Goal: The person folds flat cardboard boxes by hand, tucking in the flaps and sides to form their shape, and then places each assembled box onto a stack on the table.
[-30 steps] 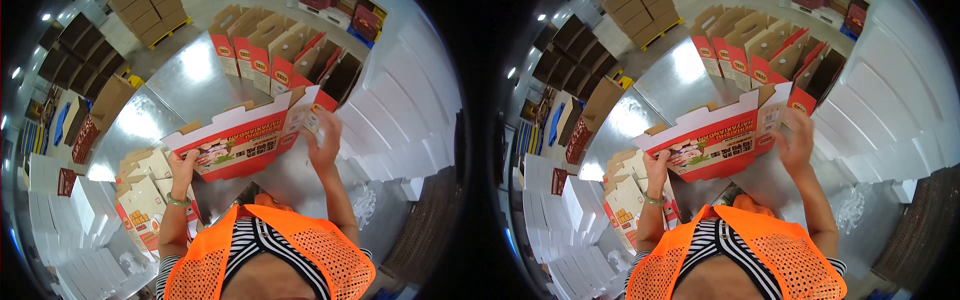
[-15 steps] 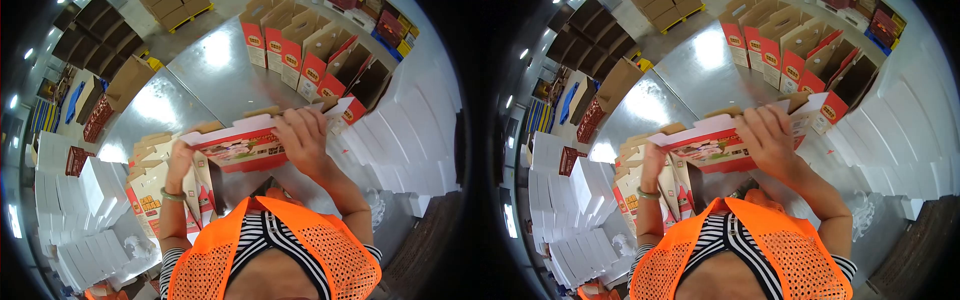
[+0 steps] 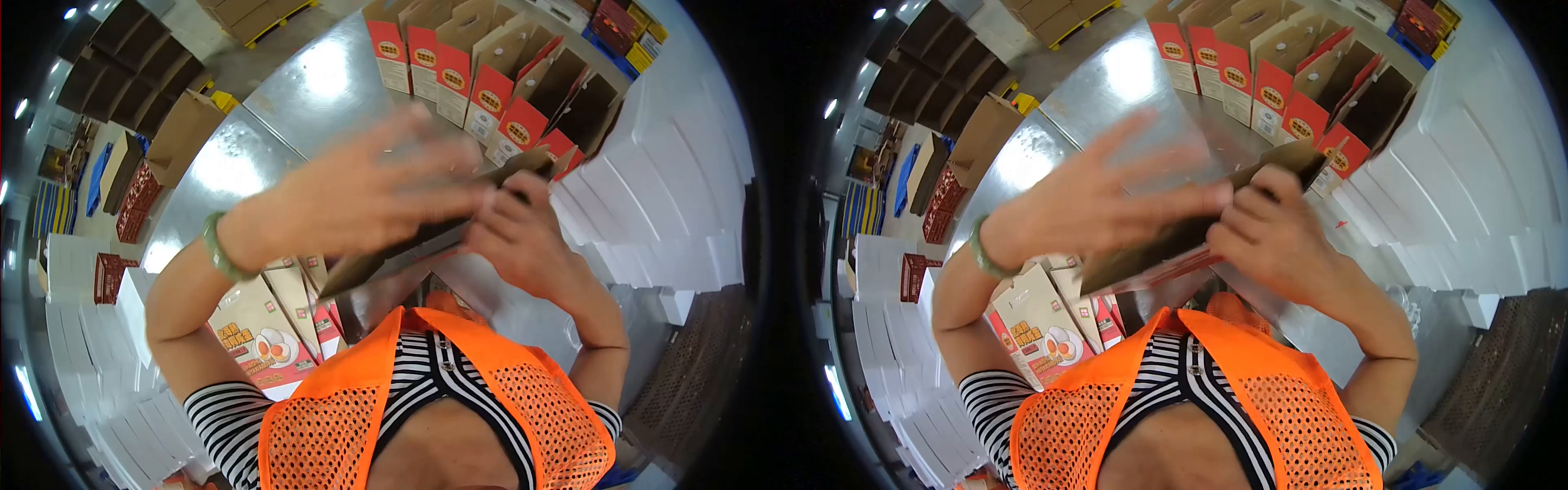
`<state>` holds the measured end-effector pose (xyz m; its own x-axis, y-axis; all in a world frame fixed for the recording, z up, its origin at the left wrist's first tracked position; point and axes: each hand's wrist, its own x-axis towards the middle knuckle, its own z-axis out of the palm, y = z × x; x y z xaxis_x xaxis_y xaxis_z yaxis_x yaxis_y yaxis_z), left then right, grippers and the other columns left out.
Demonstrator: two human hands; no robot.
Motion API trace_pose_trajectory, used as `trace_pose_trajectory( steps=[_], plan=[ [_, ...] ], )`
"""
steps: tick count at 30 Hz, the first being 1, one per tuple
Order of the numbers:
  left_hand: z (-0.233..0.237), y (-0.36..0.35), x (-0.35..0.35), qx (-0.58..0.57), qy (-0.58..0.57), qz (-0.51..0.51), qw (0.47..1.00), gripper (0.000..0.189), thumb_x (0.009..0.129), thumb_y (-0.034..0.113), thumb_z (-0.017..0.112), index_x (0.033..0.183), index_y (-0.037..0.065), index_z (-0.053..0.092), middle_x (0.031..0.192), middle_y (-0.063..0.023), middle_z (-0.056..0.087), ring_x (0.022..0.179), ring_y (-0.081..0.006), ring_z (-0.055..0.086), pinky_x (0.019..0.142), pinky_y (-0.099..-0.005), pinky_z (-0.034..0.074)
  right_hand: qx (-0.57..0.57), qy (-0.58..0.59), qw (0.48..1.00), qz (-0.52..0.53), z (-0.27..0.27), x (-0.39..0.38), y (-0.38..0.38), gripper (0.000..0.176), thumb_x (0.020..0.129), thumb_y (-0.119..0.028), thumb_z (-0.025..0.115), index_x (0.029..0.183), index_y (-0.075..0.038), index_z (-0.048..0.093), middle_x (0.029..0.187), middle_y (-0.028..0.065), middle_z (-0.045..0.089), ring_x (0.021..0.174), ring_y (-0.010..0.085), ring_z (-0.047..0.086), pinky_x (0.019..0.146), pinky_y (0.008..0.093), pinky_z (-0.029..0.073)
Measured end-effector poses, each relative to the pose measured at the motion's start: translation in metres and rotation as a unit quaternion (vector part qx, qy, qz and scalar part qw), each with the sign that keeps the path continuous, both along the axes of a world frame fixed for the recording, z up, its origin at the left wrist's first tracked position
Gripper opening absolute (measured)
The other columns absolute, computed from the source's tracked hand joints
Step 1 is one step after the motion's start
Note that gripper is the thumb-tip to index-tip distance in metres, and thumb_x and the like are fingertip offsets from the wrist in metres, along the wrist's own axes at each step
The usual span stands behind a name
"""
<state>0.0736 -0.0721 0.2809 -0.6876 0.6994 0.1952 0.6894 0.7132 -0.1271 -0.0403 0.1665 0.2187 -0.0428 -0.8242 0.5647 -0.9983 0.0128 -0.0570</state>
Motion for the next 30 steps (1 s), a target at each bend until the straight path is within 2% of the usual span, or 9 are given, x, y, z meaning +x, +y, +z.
trace_pose_trajectory(
  steps=[3,8,14,19,21,23,25,27,30],
  plan=[
    [0.007,0.006,0.02,-0.163,-0.074,-0.086,0.98,0.011,0.076,0.022,0.067,0.084,0.014,0.067,0.133,-0.002,0.063,0.145,-0.015,0.038,0.125,-0.0517,0.02,0.027,0.011,0.996,0.083,0.001,-0.002,0.012,0.012,0.074,-0.012,0.067,0.079,-0.013,0.057,0.073,0.0002,0.052,0.075,0.0179,0.054,0.086,0.0345,0.04],
    [-0.007,-0.036,0.067,-0.216,-0.142,0.085,0.962,0.009,0.08,0.021,0.065,0.086,0.015,0.065,0.131,0.001,0.063,0.144,-0.0171,0.041,0.126,-0.0527,0.018,0.105,-0.014,0.994,-0.025,0.014,-0.017,0.045,0.013,0.074,-0.011,0.068,0.079,-0.012,0.056,0.07,0.0011,0.051,0.069,0.0191,0.053,0.072,0.033,0.042],
    [0.0,-0.015,0.083,-0.034,-0.213,0.182,0.959,0.053,0.071,0.041,0.076,0.111,0.008,0.066,0.114,-0.0038,0.065,0.127,-0.0288,0.053,0.114,-0.0502,0.036,0.256,-0.079,0.963,-0.031,0.026,-0.006,0.044,0.012,0.08,-0.013,0.069,0.084,-0.011,0.058,0.07,0.0045,0.06,0.069,0.0239,0.061,0.065,0.0374,0.041],
    [-0.041,-0.01,0.086,0.065,-0.174,0.145,0.972,0.048,0.07,0.043,0.081,0.096,0.005,0.067,0.095,-0.0088,0.064,0.103,-0.0282,0.059,0.097,-0.0433,0.047,0.429,-0.217,0.877,0.008,0.023,-0.02,0.04,0.016,0.093,-0.022,0.064,0.09,-0.007,0.059,0.073,0.0111,0.068,0.071,0.0342,0.065,0.066,0.0459,0.042],
    [-0.045,0.004,0.093,0.203,-0.205,0.313,0.905,0.034,0.075,0.033,0.08,0.089,0.005,0.066,0.098,-0.0094,0.062,0.104,-0.0306,0.059,0.095,-0.0449,0.046,0.487,-0.248,0.838,0.006,0.025,-0.026,0.034,0.02,0.094,-0.026,0.064,0.095,-0.007,0.06,0.076,0.0131,0.068,0.073,0.0357,0.066,0.067,0.0473,0.044],
    [-0.052,0.029,0.088,0.194,-0.138,0.341,0.909,0.024,0.076,0.027,0.077,0.085,0.007,0.066,0.101,-0.0088,0.061,0.105,-0.031,0.059,0.097,-0.0455,0.046,0.538,-0.283,0.794,-0.001,0.018,-0.021,0.033,0.026,0.095,-0.031,0.063,0.101,-0.006,0.06,0.079,0.0151,0.069,0.076,0.0372,0.066,0.068,0.0487,0.045],
    [-0.062,0.042,0.085,0.192,-0.062,0.367,0.908,0.015,0.076,0.021,0.074,0.082,0.01,0.066,0.104,-0.0082,0.061,0.106,-0.0314,0.059,0.099,-0.0461,0.046,0.444,-0.291,0.846,-0.053,0.006,-0.013,0.032,0.036,0.094,-0.036,0.063,0.112,-0.005,0.058,0.085,0.0192,0.068,0.083,0.0383,0.066,0.073,0.0481,0.048],
    [-0.073,0.047,0.085,0.051,0.141,0.3,0.942,0.022,0.067,0.021,0.079,0.082,0.011,0.067,0.12,-0.0094,0.06,0.127,-0.0402,0.053,0.11,-0.0561,0.038,0.484,-0.316,0.81,-0.099,0.007,-0.008,0.034,0.043,0.092,-0.037,0.066,0.12,-0.006,0.056,0.101,0.0178,0.068,0.099,0.035,0.065,0.081,0.0446,0.049],
    [-0.085,0.041,0.099,0.129,0.128,0.336,0.924,0.02,0.071,0.026,0.083,0.082,0.013,0.072,0.137,-0.0182,0.051,0.14,-0.045,0.039,0.117,-0.0655,0.022,0.19,-0.047,0.978,-0.078,-0.016,0.0,0.055,0.06,0.075,-0.042,0.082,0.122,-0.012,0.059,0.123,0.0118,0.058,0.118,0.0375,0.054,0.093,0.0462,0.047]
  ],
)
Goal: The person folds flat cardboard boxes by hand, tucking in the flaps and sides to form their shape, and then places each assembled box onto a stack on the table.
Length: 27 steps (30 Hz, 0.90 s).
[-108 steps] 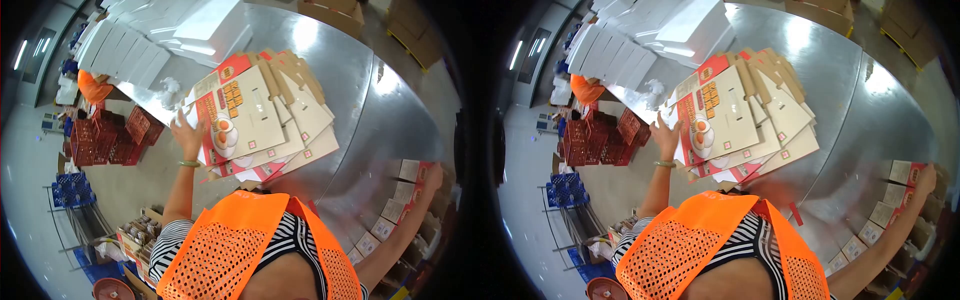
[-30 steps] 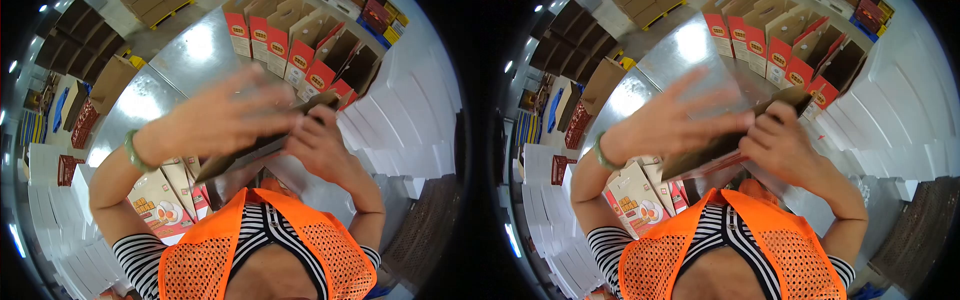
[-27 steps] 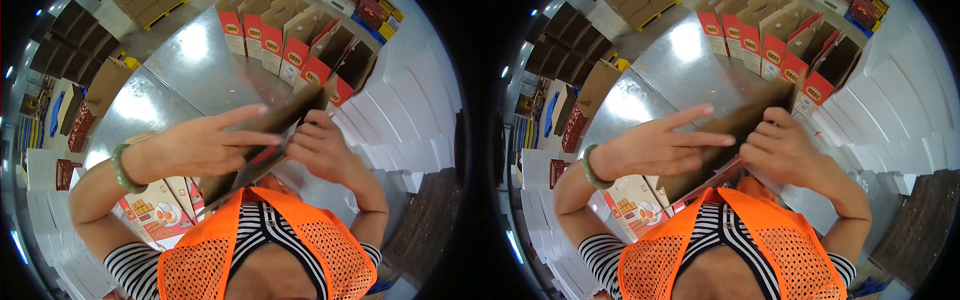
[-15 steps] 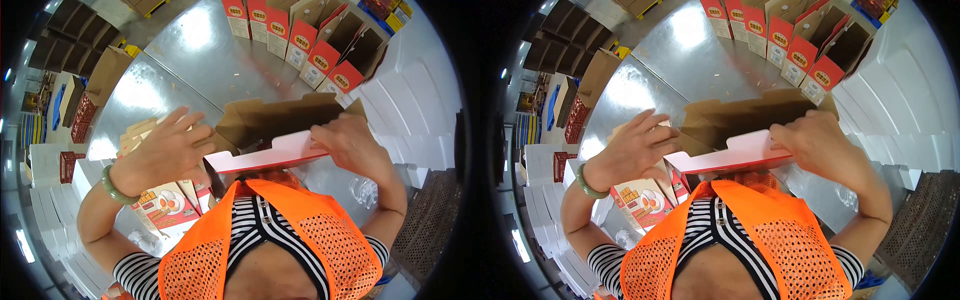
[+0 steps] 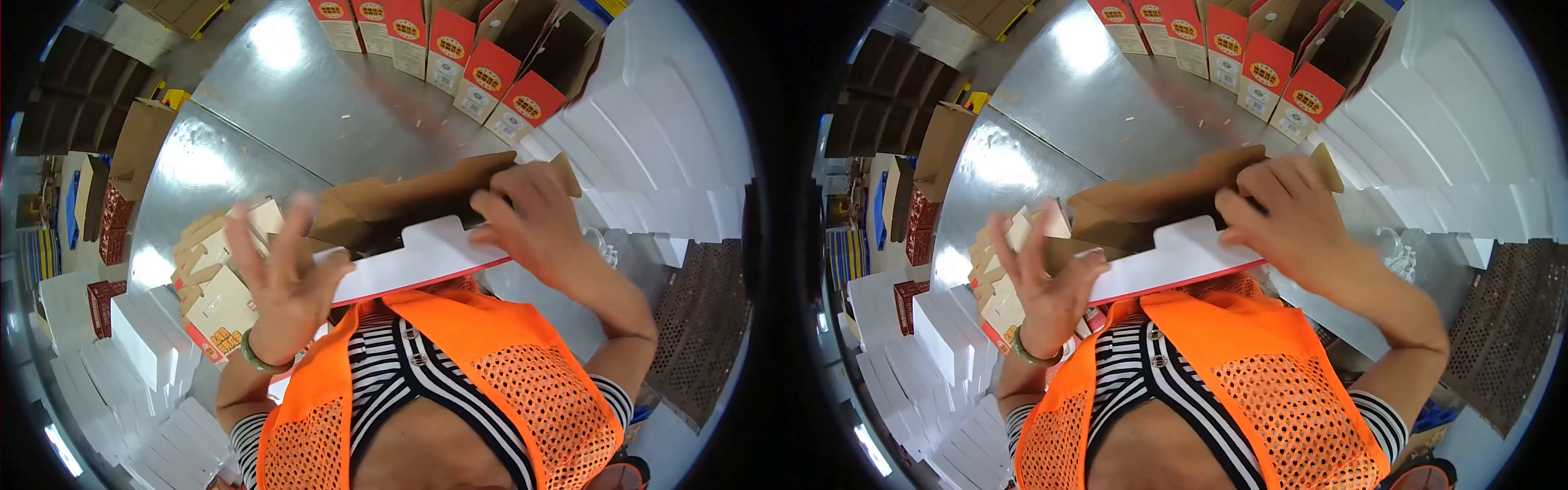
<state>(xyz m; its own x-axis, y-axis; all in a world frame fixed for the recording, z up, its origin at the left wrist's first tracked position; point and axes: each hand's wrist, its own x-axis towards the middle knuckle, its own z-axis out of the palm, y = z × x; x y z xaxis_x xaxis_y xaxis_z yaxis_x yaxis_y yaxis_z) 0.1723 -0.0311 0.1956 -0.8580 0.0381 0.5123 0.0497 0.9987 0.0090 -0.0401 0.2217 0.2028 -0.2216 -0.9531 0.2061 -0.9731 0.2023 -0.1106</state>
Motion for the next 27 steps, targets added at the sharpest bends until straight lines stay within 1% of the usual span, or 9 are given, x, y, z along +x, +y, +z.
trace_pose_trajectory(
  steps=[3,5,6,7,11,15,19,24,27],
  plan=[
    [-0.019,0.007,0.01,0.047,0.047,0.091,0.994,0.019,0.076,0.025,0.086,0.09,0.015,0.076,0.155,-0.0229,0.032,0.14,-0.0463,0.039,0.116,-0.065,0.027,-0.203,0.132,0.965,-0.098,-0.015,0.008,0.008,0.054,0.083,-0.043,0.077,0.122,-0.01,0.06,0.122,0.0127,0.058,0.118,0.0331,0.054,0.098,0.0439,0.046],
    [-0.039,0.008,0.011,0.342,0.094,-0.013,0.935,0.029,0.076,0.017,0.088,0.101,0.01,0.074,0.154,-0.0259,0.034,0.137,-0.0441,0.047,0.113,-0.0518,0.041,-0.369,0.116,0.904,-0.182,-0.026,0.007,0.003,0.047,0.094,-0.046,0.067,0.121,-0.008,0.062,0.119,0.0132,0.057,0.118,0.0284,0.054,0.103,0.0412,0.043],
    [-0.035,0.004,0.011,0.326,0.071,-0.053,0.941,0.066,0.077,0.011,0.087,0.135,0.008,0.058,0.154,-0.0279,0.035,0.138,-0.044,0.046,0.11,-0.0481,0.044,-0.447,-0.263,0.813,-0.266,-0.017,0.004,0.007,0.048,0.099,-0.049,0.056,0.119,-0.006,0.064,0.119,0.0132,0.059,0.117,0.0273,0.055,0.105,0.0405,0.041],
    [-0.039,0.002,0.012,0.328,0.071,-0.049,0.941,0.066,0.077,0.011,0.087,0.135,0.008,0.058,0.154,-0.0279,0.035,0.138,-0.044,0.046,0.11,-0.0481,0.044,-0.451,-0.598,0.587,-0.309,-0.012,0.001,0.012,0.053,0.105,-0.051,0.046,0.117,-0.004,0.066,0.118,0.0132,0.061,0.117,0.0263,0.055,0.107,0.0398,0.039],
    [-0.042,0.001,0.012,0.406,-0.018,-0.122,0.906,0.105,0.09,0.013,0.076,0.16,0.005,-0.002,0.154,-0.0275,0.038,0.145,-0.0422,0.036,0.116,-0.0486,0.036,-0.342,-0.647,0.662,-0.163,-0.045,-0.018,0.023,0.064,0.11,-0.047,0.03,0.12,0.007,0.062,0.127,0.0198,0.061,0.119,0.0262,0.057,0.105,0.0404,0.041],
    [-0.056,0.022,0.009,0.797,0.148,0.029,0.585,0.083,0.103,0.013,0.053,0.162,0.014,-0.005,0.155,-0.0245,0.04,0.147,-0.026,0.035,0.12,-0.0323,0.022,-0.345,-0.653,0.66,-0.136,-0.063,-0.013,0.036,0.071,0.1,-0.054,0.048,0.134,0.008,0.054,0.135,0.0219,0.057,0.132,0.0303,0.05,0.113,0.0426,0.035],
    [-0.034,0.023,-0.003,0.697,-0.003,0.054,0.715,0.097,0.092,0.008,0.067,0.163,0.016,0.002,0.16,-0.0227,0.033,0.15,-0.0323,0.027,0.118,-0.0376,0.027,-0.289,-0.654,0.696,-0.067,-0.058,-0.012,0.042,0.085,0.085,-0.05,0.073,0.143,0.007,0.046,0.14,0.0206,0.054,0.139,0.0323,0.045,0.117,0.0448,0.029],
    [-0.033,0.006,-0.005,0.753,-0.15,0.109,0.632,0.079,0.089,0.011,0.074,0.154,0.008,0.03,0.149,-0.0194,0.046,0.134,-0.0215,0.047,0.107,-0.0339,0.041,-0.048,-0.562,0.816,-0.13,-0.006,-0.015,0.025,0.064,0.083,-0.01,0.071,0.143,-0.008,0.049,0.132,0.015,0.061,0.125,0.0282,0.058,0.105,0.0379,0.043],
    [-0.032,-0.004,-0.016,0.69,-0.23,0.108,0.678,0.057,0.087,0.012,0.075,0.135,0.004,0.045,0.127,-0.016,0.062,0.113,-0.0223,0.062,0.094,-0.0332,0.05,0.018,-0.455,0.866,-0.206,0.01,-0.011,0.019,0.061,0.082,-0.009,0.07,0.14,-0.01,0.05,0.127,0.0165,0.063,0.12,0.0316,0.061,0.102,0.0393,0.046]
  ],
)
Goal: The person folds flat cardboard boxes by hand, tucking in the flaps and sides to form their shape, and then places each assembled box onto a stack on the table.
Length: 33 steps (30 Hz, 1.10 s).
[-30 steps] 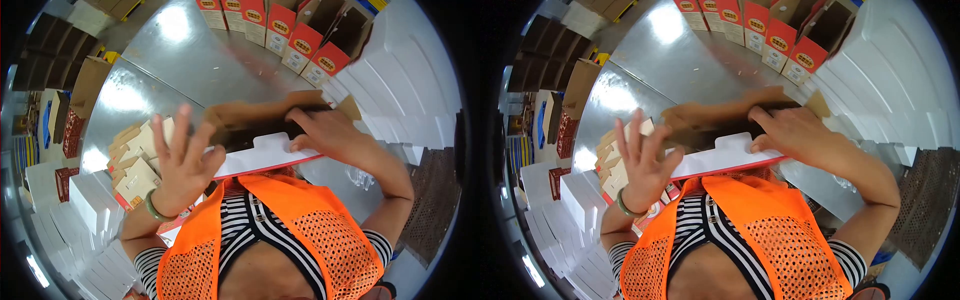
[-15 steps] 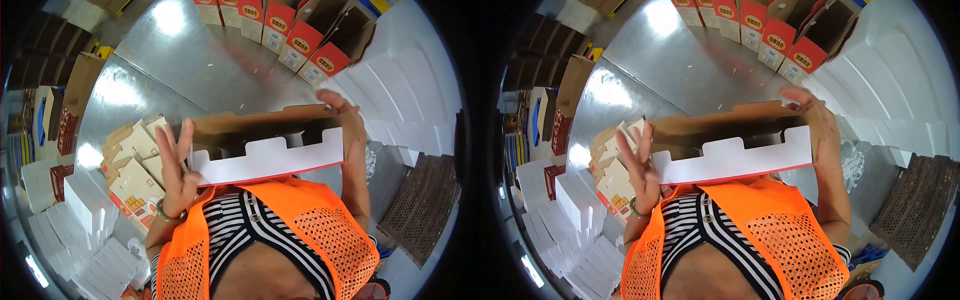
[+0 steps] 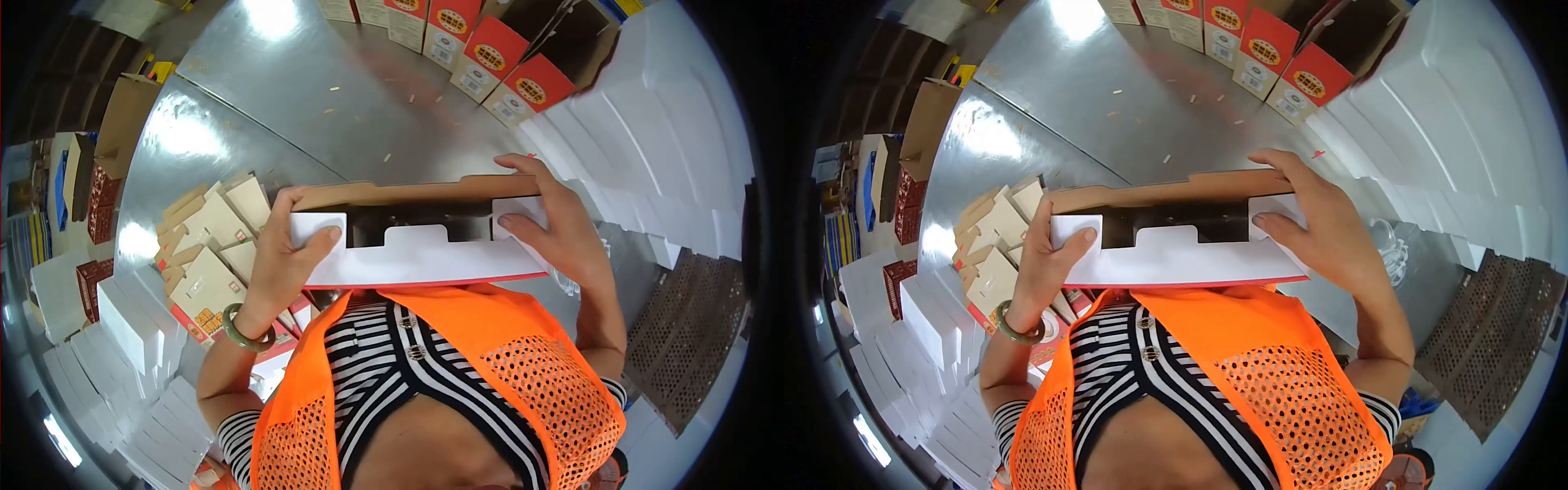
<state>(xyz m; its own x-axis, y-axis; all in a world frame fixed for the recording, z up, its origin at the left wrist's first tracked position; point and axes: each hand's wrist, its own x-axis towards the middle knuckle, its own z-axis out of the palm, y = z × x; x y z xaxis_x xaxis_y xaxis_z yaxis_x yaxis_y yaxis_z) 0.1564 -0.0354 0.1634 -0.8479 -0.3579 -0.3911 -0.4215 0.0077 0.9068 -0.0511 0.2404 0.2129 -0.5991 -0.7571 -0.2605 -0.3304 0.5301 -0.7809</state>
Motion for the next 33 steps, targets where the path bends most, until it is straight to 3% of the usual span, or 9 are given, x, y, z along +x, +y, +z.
trace_pose_trajectory(
  steps=[1,5,9,12,13,16,19,22,33],
  plan=[
    [0.007,0.006,-0.007,-0.198,0.014,-0.039,0.979,0.046,0.086,0.011,0.075,0.122,0.002,0.048,0.111,-0.0148,0.067,0.096,-0.0272,0.068,0.083,-0.0363,0.053,0.001,0.001,1.0,-0.001,-0.001,-0.001,0.001,0.061,0.082,-0.009,0.07,0.14,-0.01,0.05,0.127,0.0165,0.063,0.12,0.0316,0.061,0.102,0.0393,0.046],
    [0.008,0.007,-0.02,-0.418,0.003,-0.062,0.906,0.044,0.084,0.009,0.076,0.122,0.002,0.054,0.104,-0.0119,0.068,0.102,-0.0287,0.068,0.086,-0.037,0.052,0.042,0.1,0.994,0.016,-0.001,0.003,-0.005,0.062,0.082,-0.012,0.072,0.14,-0.011,0.05,0.13,0.0164,0.059,0.116,0.0333,0.062,0.099,0.0404,0.047],
    [0.011,0.004,-0.025,-0.391,0.177,-0.051,0.902,0.038,0.081,0.013,0.08,0.11,0.001,0.058,0.102,-0.0122,0.068,0.111,-0.0321,0.065,0.092,-0.041,0.05,-0.13,-0.046,0.99,0.037,-0.007,-0.003,-0.006,0.053,0.084,-0.016,0.073,0.135,-0.009,0.06,0.134,0.0127,0.056,0.122,0.0272,0.056,0.102,0.0375,0.044],
    [-0.012,-0.012,-0.013,-0.183,0.33,0.023,0.926,0.037,0.076,0.015,0.08,0.106,0.0,0.064,0.114,-0.0148,0.063,0.115,-0.0404,0.061,0.101,-0.0473,0.045,-0.226,-0.123,0.964,0.072,-0.029,-0.019,0.003,0.04,0.083,-0.016,0.075,0.121,-0.008,0.068,0.132,0.0129,0.054,0.125,0.026,0.05,0.106,0.0394,0.04],
    [-0.013,-0.023,-0.016,-0.235,0.353,-0.083,0.902,0.038,0.075,0.016,0.081,0.106,0.001,0.064,0.118,-0.016,0.062,0.117,-0.042,0.06,0.102,-0.0496,0.045,-0.246,-0.134,0.956,0.089,-0.029,-0.02,0.003,0.034,0.082,-0.017,0.077,0.114,-0.007,0.072,0.131,0.0132,0.054,0.126,0.026,0.048,0.107,0.0409,0.039],
    [0.002,-0.013,-0.024,-0.378,0.338,-0.215,0.835,0.037,0.075,0.02,0.083,0.102,0.003,0.064,0.128,-0.0179,0.058,0.124,-0.0439,0.056,0.104,-0.0532,0.042,-0.135,-0.034,0.988,0.068,-0.018,-0.011,-0.008,0.027,0.082,-0.022,0.078,0.105,-0.008,0.072,0.126,0.0118,0.055,0.126,0.0261,0.048,0.104,0.0415,0.041],
    [0.015,-0.001,-0.031,-0.346,0.112,-0.17,0.916,0.033,0.08,0.019,0.079,0.102,0.007,0.057,0.128,-0.0155,0.058,0.123,-0.0398,0.05,0.102,-0.0455,0.041,-0.034,0.007,0.999,0.037,-0.004,-0.007,-0.02,0.033,0.082,-0.022,0.077,0.11,-0.01,0.066,0.123,0.01,0.057,0.121,0.0255,0.052,0.098,0.0384,0.046],
    [0.025,0.001,-0.038,-0.353,0.026,-0.207,0.912,0.042,0.081,0.023,0.079,0.11,0.008,0.054,0.119,-0.0144,0.06,0.107,-0.0379,0.054,0.092,-0.0447,0.045,0.034,0.038,0.997,0.054,-0.004,-0.008,-0.024,0.042,0.082,-0.02,0.076,0.12,-0.011,0.06,0.119,0.0091,0.059,0.113,0.0264,0.056,0.092,0.0377,0.048],
    [0.021,0.003,-0.044,-0.47,0.026,-0.263,0.842,0.038,0.082,0.026,0.077,0.107,0.009,0.054,0.097,-0.0075,0.062,0.087,-0.0328,0.058,0.08,-0.0435,0.047,0.078,0.197,0.958,0.192,-0.016,-0.014,-0.038,0.041,0.086,-0.018,0.068,0.125,-0.009,0.056,0.106,0.0096,0.058,0.102,0.0301,0.057,0.085,0.0437,0.047]
  ],
)
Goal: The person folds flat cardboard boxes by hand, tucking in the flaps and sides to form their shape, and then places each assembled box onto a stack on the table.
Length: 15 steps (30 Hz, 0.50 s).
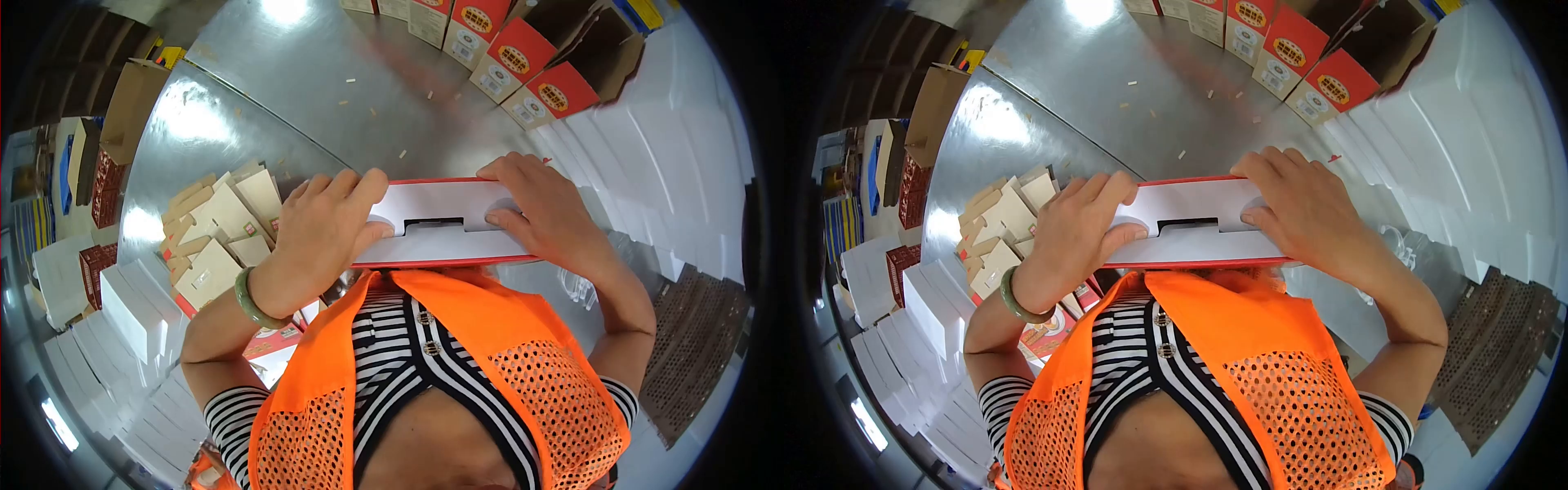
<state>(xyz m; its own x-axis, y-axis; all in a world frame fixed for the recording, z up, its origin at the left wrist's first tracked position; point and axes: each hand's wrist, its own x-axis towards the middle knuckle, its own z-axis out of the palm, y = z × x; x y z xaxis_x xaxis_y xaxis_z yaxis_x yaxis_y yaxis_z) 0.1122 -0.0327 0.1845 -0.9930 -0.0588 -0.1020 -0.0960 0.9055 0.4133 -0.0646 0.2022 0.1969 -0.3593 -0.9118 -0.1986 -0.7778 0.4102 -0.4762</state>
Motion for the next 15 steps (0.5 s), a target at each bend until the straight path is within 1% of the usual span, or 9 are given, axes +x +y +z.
trace_pose_trajectory(
  steps=[3,5,7,8,10,11,13,14,15],
  plan=[
    [0.001,-0.005,0.002,0.031,0.012,-0.003,0.999,0.039,0.081,0.026,0.078,0.108,0.009,0.055,0.097,-0.0066,0.063,0.087,-0.0322,0.058,0.081,-0.043,0.046,-0.01,-0.018,1.0,0.0,0.004,0.0,0.001,0.041,0.086,-0.017,0.068,0.125,-0.008,0.055,0.107,0.0093,0.059,0.102,0.0301,0.056,0.087,0.0442,0.045],
    [0.003,-0.009,0.006,0.059,-0.007,0.002,0.998,0.041,0.08,0.025,0.078,0.111,0.009,0.057,0.097,-0.0061,0.063,0.088,-0.0318,0.058,0.082,-0.0425,0.046,-0.011,-0.052,0.999,0.009,0.006,0.0,0.005,0.049,0.084,-0.019,0.07,0.13,-0.006,0.056,0.117,0.0134,0.062,0.109,0.0344,0.056,0.098,0.0439,0.041],
    [0.002,-0.015,0.011,0.144,-0.063,0.02,0.987,0.06,0.078,0.032,0.08,0.129,0.012,0.056,0.117,-0.0109,0.064,0.115,-0.0356,0.057,0.101,-0.0469,0.042,-0.028,-0.062,0.997,0.034,0.007,-0.006,0.009,0.055,0.085,-0.022,0.07,0.135,-0.007,0.053,0.121,0.0143,0.061,0.115,0.0344,0.054,0.102,0.045,0.039],
    [0.005,-0.017,0.015,0.142,-0.064,0.024,0.987,0.06,0.078,0.032,0.08,0.129,0.012,0.056,0.117,-0.0109,0.064,0.115,-0.0356,0.057,0.101,-0.0469,0.042,-0.043,-0.072,0.995,0.055,0.006,-0.009,0.012,0.062,0.085,-0.025,0.07,0.141,-0.008,0.05,0.124,0.0151,0.06,0.122,0.0344,0.051,0.106,0.0462,0.036],
    [0.013,-0.021,0.024,0.107,-0.028,-0.056,0.992,0.088,0.072,0.044,0.083,0.147,0.016,0.046,0.147,-0.0149,0.048,0.142,-0.0418,0.036,0.118,-0.0571,0.024,-0.053,-0.037,0.994,0.093,0.01,-0.016,0.02,0.073,0.082,-0.031,0.073,0.145,-0.007,0.045,0.13,0.0163,0.057,0.128,0.0359,0.047,0.111,0.0488,0.031],
    [0.014,-0.018,0.028,0.104,-0.029,-0.053,0.993,0.088,0.072,0.044,0.083,0.147,0.016,0.046,0.147,-0.0149,0.048,0.142,-0.0418,0.036,0.118,-0.0571,0.024,-0.06,0.001,0.99,0.125,0.012,-0.017,0.022,0.085,0.079,-0.037,0.076,0.15,-0.007,0.04,0.135,0.0175,0.053,0.135,0.0373,0.042,0.117,0.0514,0.026],
    [0.016,-0.004,0.036,0.066,-0.084,-0.02,0.994,0.102,0.067,0.054,0.082,0.153,0.019,0.041,0.162,-0.0154,0.027,0.152,-0.0446,0.016,0.121,-0.0627,0.009,-0.034,0.002,0.993,0.116,0.022,0.0,0.02,0.095,0.074,-0.041,0.079,0.151,-0.005,0.037,0.138,0.0174,0.049,0.137,0.0378,0.039,0.118,0.0546,0.022],
    [0.009,-0.001,0.04,-0.034,-0.055,-0.033,0.997,0.11,0.061,0.051,0.085,0.155,0.018,0.039,0.162,-0.0167,0.025,0.15,-0.0434,0.022,0.12,-0.0613,0.016,-0.007,0.007,0.994,0.108,0.026,0.006,0.02,0.104,0.07,-0.045,0.081,0.152,-0.003,0.034,0.14,0.0174,0.045,0.14,0.0382,0.036,0.12,0.0577,0.018],
    [0.003,-0.001,0.043,-0.034,-0.056,-0.029,0.997,0.11,0.061,0.051,0.085,0.155,0.018,0.039,0.162,-0.0167,0.025,0.15,-0.0434,0.022,0.12,-0.0613,0.016,-0.008,0.006,0.994,0.112,0.026,0.009,0.02,0.104,0.07,-0.045,0.081,0.152,-0.003,0.034,0.14,0.0174,0.045,0.14,0.0382,0.036,0.12,0.0577,0.018]
  ],
)
